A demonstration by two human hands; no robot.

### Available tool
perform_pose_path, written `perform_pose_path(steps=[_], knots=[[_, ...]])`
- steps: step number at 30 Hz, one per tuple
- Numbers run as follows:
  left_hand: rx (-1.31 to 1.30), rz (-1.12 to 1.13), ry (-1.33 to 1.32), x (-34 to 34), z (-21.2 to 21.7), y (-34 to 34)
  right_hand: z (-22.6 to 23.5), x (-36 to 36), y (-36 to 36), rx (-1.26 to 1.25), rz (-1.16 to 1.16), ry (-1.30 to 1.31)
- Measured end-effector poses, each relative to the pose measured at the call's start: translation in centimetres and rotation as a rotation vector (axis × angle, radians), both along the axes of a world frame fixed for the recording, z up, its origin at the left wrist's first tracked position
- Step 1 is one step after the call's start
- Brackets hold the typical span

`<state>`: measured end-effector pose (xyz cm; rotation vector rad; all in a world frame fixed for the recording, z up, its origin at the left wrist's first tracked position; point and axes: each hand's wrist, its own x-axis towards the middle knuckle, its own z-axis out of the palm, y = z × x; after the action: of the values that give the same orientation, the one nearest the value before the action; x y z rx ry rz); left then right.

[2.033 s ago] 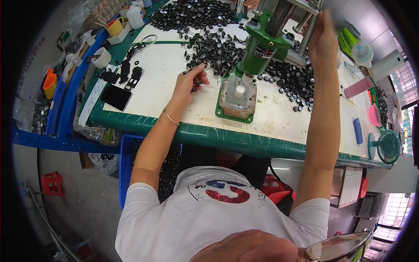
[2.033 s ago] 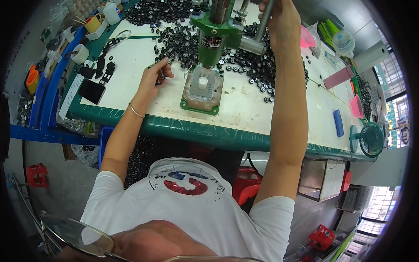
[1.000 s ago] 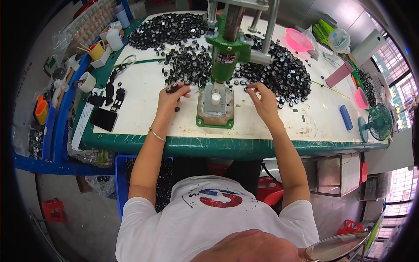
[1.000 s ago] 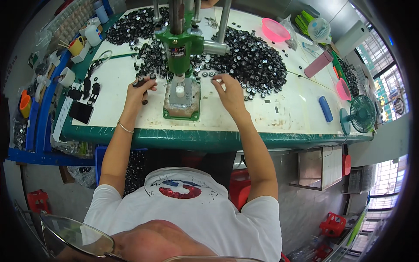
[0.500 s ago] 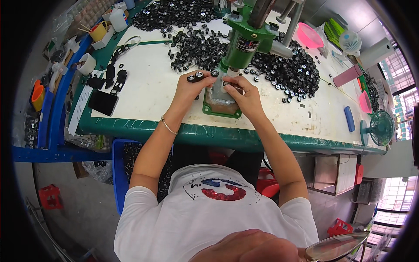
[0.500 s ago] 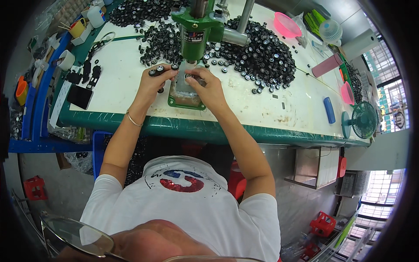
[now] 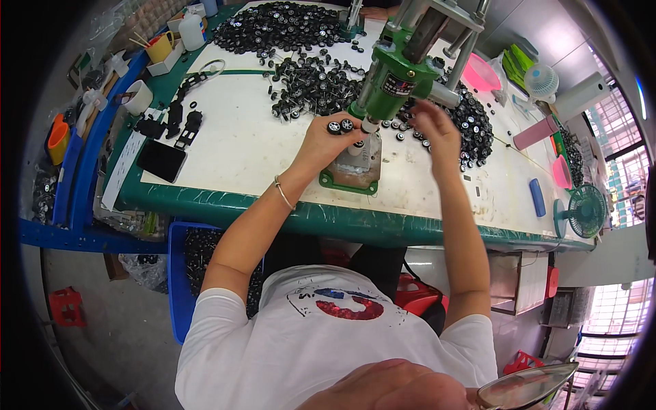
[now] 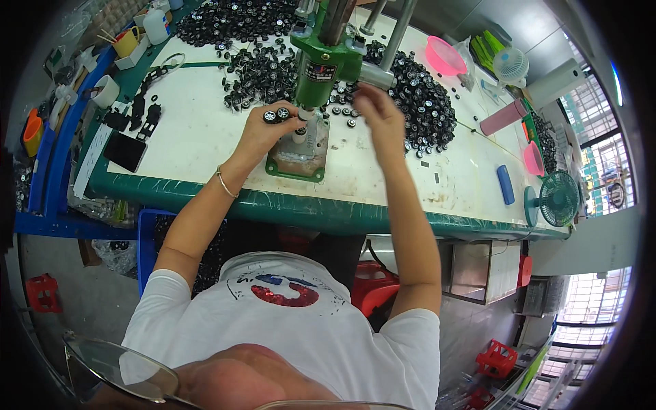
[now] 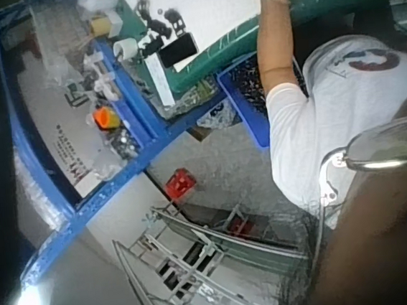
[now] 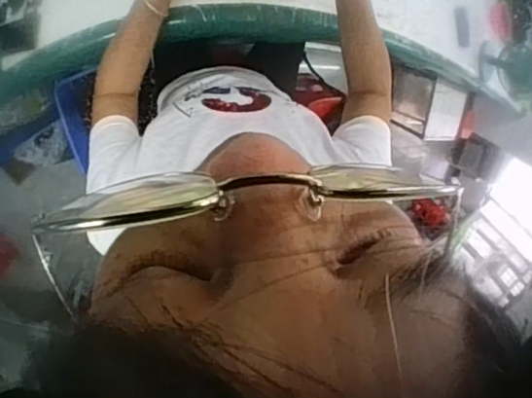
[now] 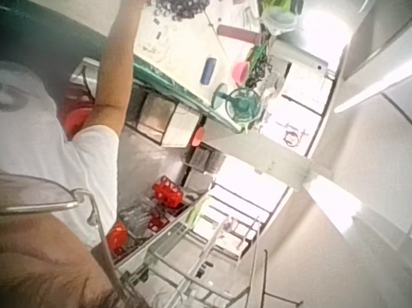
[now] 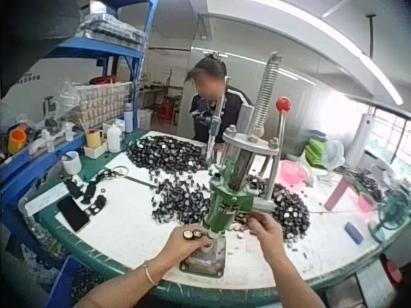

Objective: The person repeatedly places small metal snap fastener components into a green manual press, pulls the lever to press them together, and removes the assembled fasteners. Another person occasionally pours additional components onto the table from a green bowl.

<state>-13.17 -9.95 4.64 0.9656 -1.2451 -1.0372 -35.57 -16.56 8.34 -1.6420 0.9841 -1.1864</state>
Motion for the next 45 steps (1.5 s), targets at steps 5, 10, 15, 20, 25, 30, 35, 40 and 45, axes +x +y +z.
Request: perform_pose_path(steps=[5, 10, 15, 20, 25, 30, 35, 40, 45], knots=[[0.066, 0.000, 0.005, -0.4, 0.0, 0.0, 8.8, -1.7, -5.0, -0.064, 0.125, -0.426], [0.048, 0.008, -0.075, -0.5, 0.7, -0.4, 20.2, 3.5, -4.1, -0.009, -0.038, -0.461], [-0.060, 0.001, -0.048, -0.4, 0.4, -0.6, 19.8, 5.5, -6.8, 0.060, -0.068, -0.579], [-0.092, -0.008, -0.063, -0.1, 0.3, -0.5, 18.2, 5.3, -8.2, -0.047, 0.093, -0.550], [-0.129, 0.010, -0.081, -0.5, 0.3, -0.4, 18.7, 5.2, -4.6, -0.192, 0.038, -0.581], [-0.116, 0.044, -0.141, -0.3, 0.3, -0.1, 18.7, 6.3, -0.5, -0.378, -0.041, -0.581], [-0.109, 0.049, -0.139, -0.4, 0.0, -0.2, 18.3, 5.6, -0.6, -0.454, 0.049, -0.587], [-0.162, 0.073, -0.181, -0.5, 0.2, -0.2, 18.5, 5.0, -2.0, -0.349, 0.128, -0.573], [-0.163, 0.068, -0.205, -0.5, 0.2, -0.3, 17.6, 3.6, -4.5, -0.120, 0.474, -0.839]])
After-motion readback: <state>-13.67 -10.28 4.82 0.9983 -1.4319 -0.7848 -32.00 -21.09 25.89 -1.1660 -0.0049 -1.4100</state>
